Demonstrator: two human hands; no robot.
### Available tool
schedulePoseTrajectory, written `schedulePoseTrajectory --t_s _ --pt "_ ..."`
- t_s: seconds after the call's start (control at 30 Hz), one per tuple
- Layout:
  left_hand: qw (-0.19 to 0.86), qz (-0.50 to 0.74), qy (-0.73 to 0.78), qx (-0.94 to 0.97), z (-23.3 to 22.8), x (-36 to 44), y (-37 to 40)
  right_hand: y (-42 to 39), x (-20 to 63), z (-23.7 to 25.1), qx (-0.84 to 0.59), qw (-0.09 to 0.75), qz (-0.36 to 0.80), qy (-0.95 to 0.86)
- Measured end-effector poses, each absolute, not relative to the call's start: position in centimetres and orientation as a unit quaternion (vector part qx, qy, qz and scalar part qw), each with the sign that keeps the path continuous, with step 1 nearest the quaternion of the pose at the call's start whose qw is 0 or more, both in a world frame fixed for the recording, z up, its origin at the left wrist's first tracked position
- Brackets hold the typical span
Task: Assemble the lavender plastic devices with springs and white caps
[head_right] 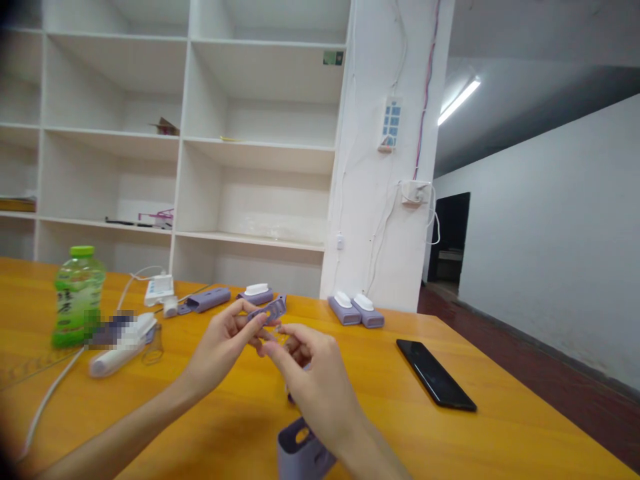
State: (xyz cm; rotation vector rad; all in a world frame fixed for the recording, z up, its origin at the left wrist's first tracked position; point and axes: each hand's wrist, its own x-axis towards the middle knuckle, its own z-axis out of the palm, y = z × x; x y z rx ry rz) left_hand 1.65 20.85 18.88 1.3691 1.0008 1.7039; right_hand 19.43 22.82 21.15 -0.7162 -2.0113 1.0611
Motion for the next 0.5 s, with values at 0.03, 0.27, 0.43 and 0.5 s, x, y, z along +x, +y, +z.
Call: schedulePoseTrajectory --t_s 0.03,0.27,0.43,0.5 --pt "0.383 0.65 0.398 0.521 18.2 1.9 20.6 23.1 20.1 21.2 -0.292 0.348 0.383 -0.804" --pt "0.239 0.453 0.601 0.614 12.3 2.2 14.9 22.6 23.6 18.2 -0.337 0.211 0.195 -0.897" --pt "-0.075 0.306 0.576 0.755 10.9 2.1 11.5 19.9 23.1 16.1 -0.306 0.157 0.177 -0.922" --pt "-0.123 0.276 0.563 0.769 11.1 2.2 10.9 19.4 22.7 15.4 -0.281 0.149 0.168 -0.933"
